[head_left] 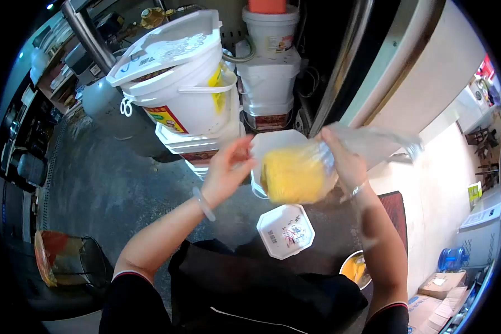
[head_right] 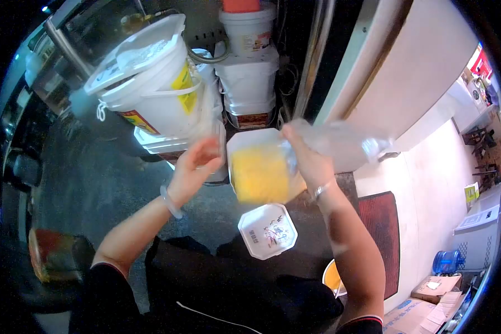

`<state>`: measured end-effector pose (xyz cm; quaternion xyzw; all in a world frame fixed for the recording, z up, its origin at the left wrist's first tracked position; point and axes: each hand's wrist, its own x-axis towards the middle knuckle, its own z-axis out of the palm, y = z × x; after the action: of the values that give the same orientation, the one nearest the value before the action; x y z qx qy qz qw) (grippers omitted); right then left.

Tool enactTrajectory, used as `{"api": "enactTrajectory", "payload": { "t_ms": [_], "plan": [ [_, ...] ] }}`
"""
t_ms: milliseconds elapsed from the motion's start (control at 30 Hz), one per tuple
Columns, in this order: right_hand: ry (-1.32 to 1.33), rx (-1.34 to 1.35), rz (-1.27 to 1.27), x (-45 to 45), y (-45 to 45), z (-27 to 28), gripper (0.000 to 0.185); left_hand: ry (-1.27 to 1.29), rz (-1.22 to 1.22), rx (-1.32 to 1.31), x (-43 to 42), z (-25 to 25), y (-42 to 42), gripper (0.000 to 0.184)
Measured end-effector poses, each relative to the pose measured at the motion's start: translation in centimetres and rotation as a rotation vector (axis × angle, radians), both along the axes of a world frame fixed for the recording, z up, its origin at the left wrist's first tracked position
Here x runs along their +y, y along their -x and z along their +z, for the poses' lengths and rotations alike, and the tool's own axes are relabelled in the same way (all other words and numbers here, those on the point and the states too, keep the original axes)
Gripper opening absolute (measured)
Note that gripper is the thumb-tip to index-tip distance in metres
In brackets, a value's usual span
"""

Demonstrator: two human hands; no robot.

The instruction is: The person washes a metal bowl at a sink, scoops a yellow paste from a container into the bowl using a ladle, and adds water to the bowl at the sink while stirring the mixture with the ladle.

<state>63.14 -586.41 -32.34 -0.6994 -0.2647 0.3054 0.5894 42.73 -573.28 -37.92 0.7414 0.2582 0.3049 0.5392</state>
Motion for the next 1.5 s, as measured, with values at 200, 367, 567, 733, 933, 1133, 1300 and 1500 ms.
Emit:
{"api": "enactTrajectory", "payload": {
  "t_ms": [200, 367, 567, 733, 933, 1133, 1300, 1500],
  "plan": [
    [0.068, -0.09, 0.157, 5.4, -3.4, -9.3, 0.034, 0.499, -0.009, 0.143, 2.1, -9.1, 6.7, 0.02],
    [0.303, -0.139, 0.139, 9.0, -4.6, -20.3, 0.032, 0.595, 0.01, 0.154, 1.7, -10.6, 8.5, 0.018],
    [0.309, -0.34, 0.31, 9.1, -3.6, -24.1, 0.031, 0.637, -0.028, 0.183, 1.3, -13.2, 9.6, 0.02],
    [0.225, -0.481, 0.163, 7.7, -4.3, -26.3, 0.041, 0.73, -0.097, 0.232, 0.9, -14.4, 8.8, 0.021],
    [-0.228, 0.344, -0.077, 6.8, -1.4, -6.9, 0.028, 0.837, -0.095, 0.189, 1.7, -13.7, 6.4, 0.022],
    [-0.783, 0.455, 0.106, 2.7, -2.4, 4.2, 0.038, 1.032, -0.035, -0.012, 2.1, -10.6, 2.3, 0.021],
    [-0.912, 0.602, 0.384, -0.3, -5.1, 4.5, 0.043, 1.005, -0.152, 0.148, 1.6, -11.4, 3.3, 0.023],
    [-0.904, 0.831, 0.263, -5.8, -14.2, 0.2, 0.027, 0.773, -0.221, 0.451, 1.4, -15.3, 7.1, 0.035]
  ]
}}
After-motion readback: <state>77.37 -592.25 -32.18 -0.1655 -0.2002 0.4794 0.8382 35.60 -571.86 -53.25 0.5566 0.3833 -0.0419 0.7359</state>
